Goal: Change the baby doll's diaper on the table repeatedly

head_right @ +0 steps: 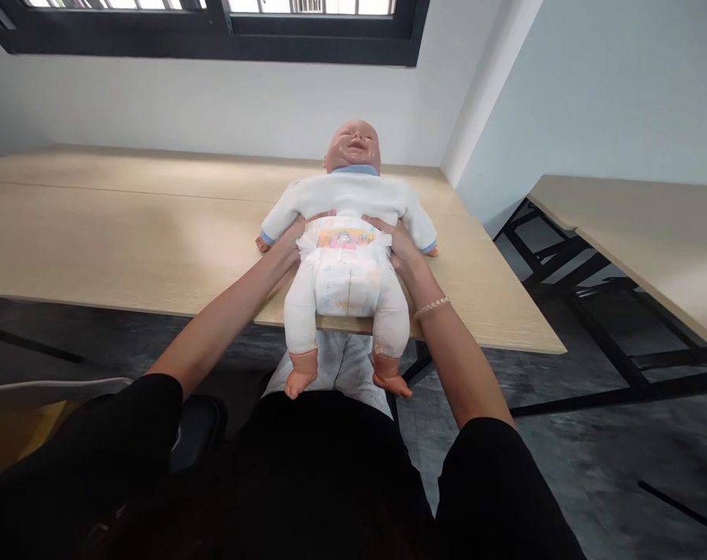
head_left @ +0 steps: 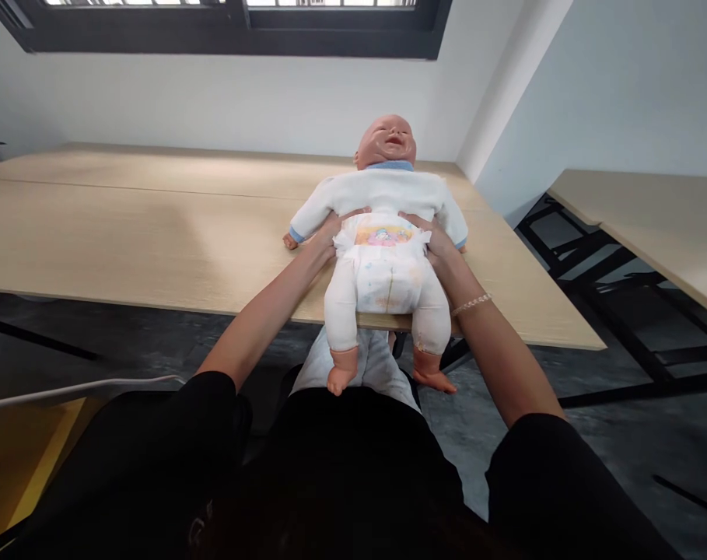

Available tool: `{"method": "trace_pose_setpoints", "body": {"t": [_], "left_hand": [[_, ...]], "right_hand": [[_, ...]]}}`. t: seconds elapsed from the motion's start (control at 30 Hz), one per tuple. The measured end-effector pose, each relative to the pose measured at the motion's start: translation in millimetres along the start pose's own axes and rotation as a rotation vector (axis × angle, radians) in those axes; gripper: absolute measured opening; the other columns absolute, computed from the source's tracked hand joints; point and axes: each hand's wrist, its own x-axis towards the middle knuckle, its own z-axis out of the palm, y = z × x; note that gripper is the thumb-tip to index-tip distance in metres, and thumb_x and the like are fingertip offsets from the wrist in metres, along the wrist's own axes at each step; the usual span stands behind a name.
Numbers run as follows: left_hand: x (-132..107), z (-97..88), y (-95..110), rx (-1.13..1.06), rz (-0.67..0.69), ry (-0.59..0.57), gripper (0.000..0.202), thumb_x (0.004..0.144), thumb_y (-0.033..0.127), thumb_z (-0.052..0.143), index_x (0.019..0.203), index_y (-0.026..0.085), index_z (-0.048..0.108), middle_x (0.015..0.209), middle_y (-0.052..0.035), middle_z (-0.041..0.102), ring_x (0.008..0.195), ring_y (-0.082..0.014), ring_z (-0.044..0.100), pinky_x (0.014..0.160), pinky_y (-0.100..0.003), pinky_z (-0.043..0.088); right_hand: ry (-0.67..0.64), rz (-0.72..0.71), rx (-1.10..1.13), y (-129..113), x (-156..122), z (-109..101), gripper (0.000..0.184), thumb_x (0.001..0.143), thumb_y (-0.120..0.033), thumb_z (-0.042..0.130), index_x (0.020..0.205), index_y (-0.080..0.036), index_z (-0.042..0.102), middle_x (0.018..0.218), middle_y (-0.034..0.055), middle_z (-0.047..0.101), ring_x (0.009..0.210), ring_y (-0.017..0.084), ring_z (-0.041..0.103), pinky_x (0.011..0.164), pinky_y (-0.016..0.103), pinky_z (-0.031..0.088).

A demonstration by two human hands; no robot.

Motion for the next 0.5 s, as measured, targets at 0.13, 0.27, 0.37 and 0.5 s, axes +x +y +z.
{"method": "trace_pose_setpoints", "body": {"t": [0.13,0.27,0.37,0.5], "left_hand": [[-1,-3.5,7,0.056,0.164,0.097,0.062,0.092,0.064,0.067,0.117,0.007,0.064,0.093,-0.0069,0.077,0.104,-0.0144,0.067,0.107,-0.039,0.054],[-23,16.4,34,-0.01,0.209,0.198,0.056,0.092,0.042,0.072,0.13,0.004,0.059,0.111,-0.0067,0.076,0.127,-0.0261,0.063,0.106,-0.039,0.053],[-51,40.8,61,-0.024,0.212,0.189,0.053,0.095,0.025,0.062,0.138,-0.003,0.048,0.125,-0.008,0.07,0.133,-0.029,0.057,0.109,-0.041,0.047],[-92,71.7,92,0.015,0.214,0.127,0.056,0.081,0.029,0.08,0.13,0.007,0.061,0.124,-0.0059,0.07,0.133,-0.0352,0.059,0.11,-0.046,0.051]], "right_hand": [[0.025,-0.16,0.001,-12,-5,2,0.058,0.066,-0.047,0.089,0.115,-0.028,0.065,0.106,-0.0024,0.077,0.123,0.016,0.062,0.114,0.035,0.049],[0.045,-0.253,0.013,-28,-22,8,0.06,0.062,-0.046,0.09,0.114,-0.029,0.065,0.113,-0.0029,0.076,0.126,0.017,0.061,0.115,0.034,0.048],[0.11,-0.357,0.064,-41,-41,9,0.052,0.062,-0.048,0.089,0.105,-0.028,0.066,0.118,0.0001,0.074,0.126,0.024,0.064,0.113,0.04,0.053],[0.366,-0.491,0.007,-45,-83,-2,0.046,0.064,-0.055,0.087,0.096,-0.028,0.067,0.123,0.0028,0.071,0.143,0.028,0.051,0.117,0.041,0.051]]}}
